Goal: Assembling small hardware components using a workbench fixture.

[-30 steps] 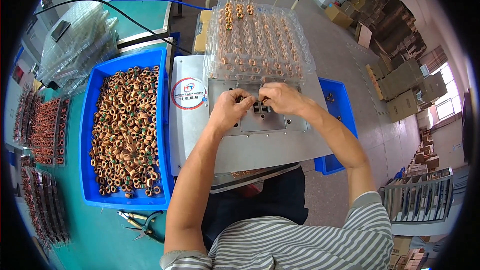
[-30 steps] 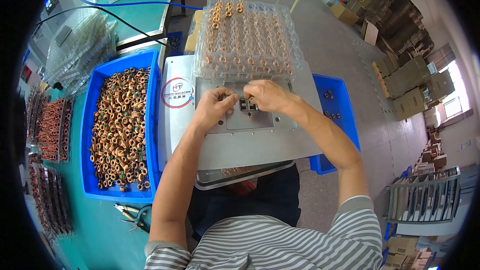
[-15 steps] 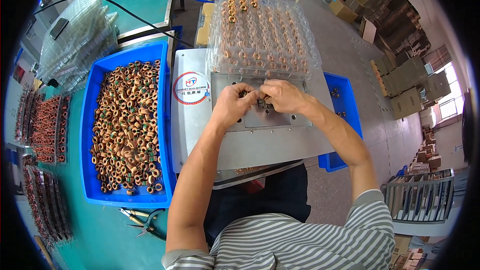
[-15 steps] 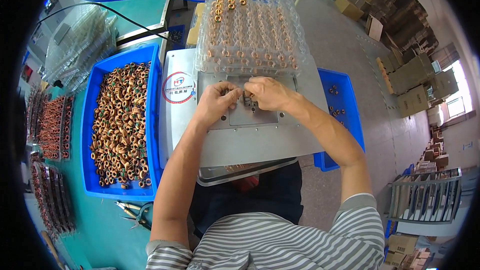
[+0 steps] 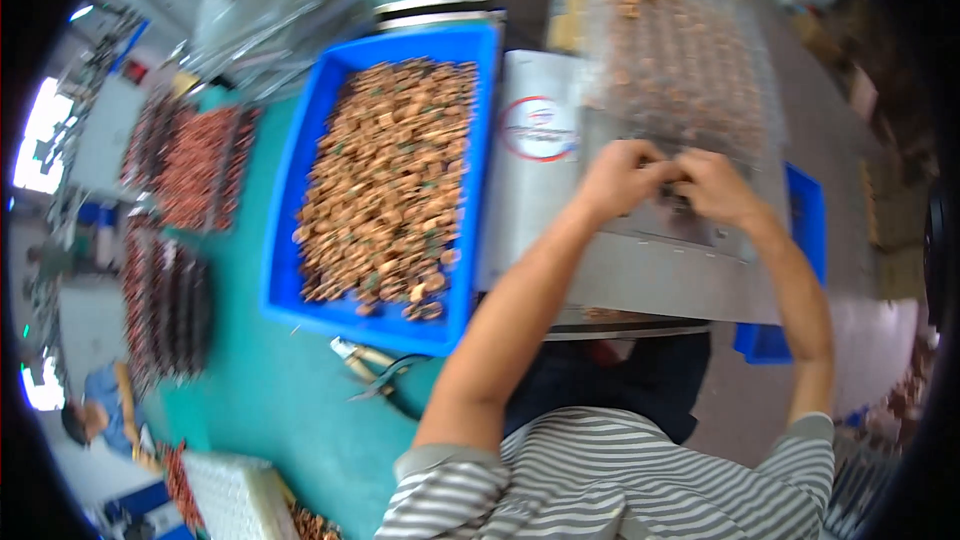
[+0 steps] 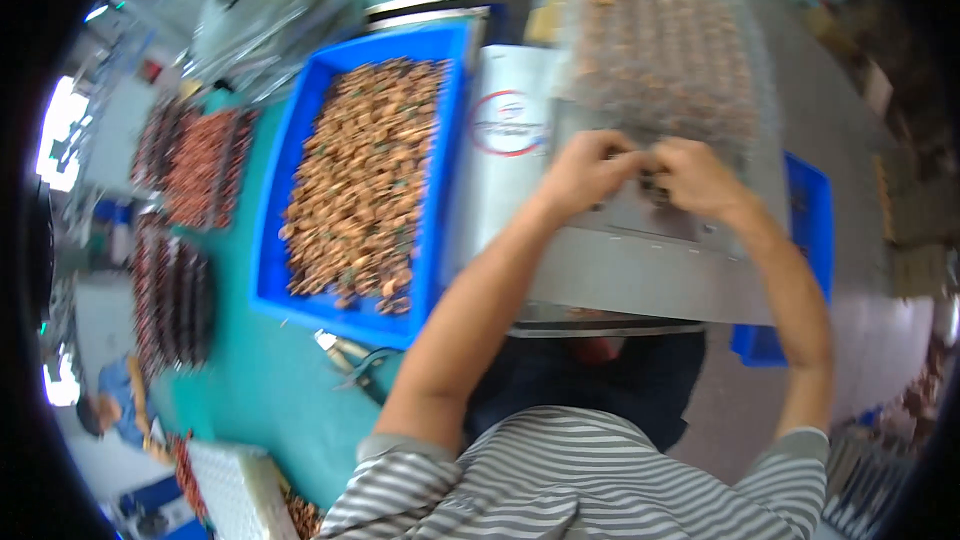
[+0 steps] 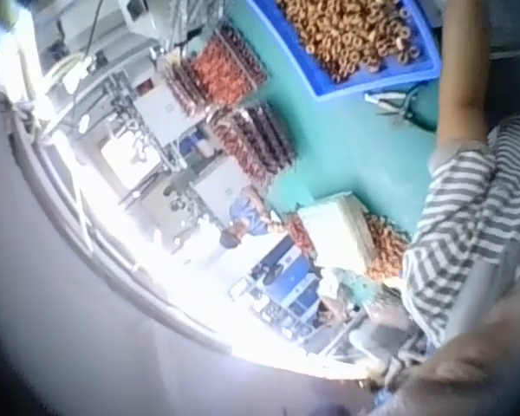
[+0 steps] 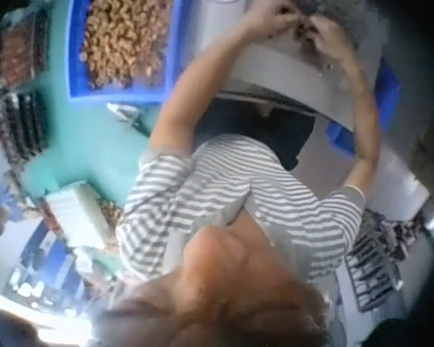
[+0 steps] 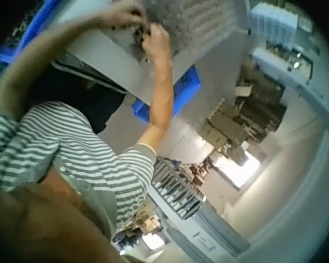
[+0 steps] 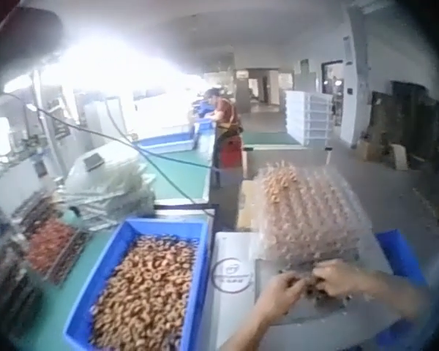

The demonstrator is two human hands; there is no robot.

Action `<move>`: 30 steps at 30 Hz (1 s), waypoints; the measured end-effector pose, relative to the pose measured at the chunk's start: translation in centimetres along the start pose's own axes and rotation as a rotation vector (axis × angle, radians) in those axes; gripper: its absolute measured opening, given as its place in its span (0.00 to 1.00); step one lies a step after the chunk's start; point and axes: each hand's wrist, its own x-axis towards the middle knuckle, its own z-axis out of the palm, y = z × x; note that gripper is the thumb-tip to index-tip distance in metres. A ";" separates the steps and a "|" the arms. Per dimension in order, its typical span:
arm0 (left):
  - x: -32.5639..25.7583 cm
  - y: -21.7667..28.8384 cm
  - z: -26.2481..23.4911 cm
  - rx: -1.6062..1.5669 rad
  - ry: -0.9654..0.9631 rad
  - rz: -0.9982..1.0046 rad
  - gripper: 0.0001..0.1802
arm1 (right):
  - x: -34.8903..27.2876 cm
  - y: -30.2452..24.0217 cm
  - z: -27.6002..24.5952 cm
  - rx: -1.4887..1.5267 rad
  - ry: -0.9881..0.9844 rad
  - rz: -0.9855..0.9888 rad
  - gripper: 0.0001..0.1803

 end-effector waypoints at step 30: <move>-0.9 -0.9 -0.6 -0.139 0.044 -0.080 0.14 | 0.2 -0.9 0.0 -0.018 0.038 -0.109 0.07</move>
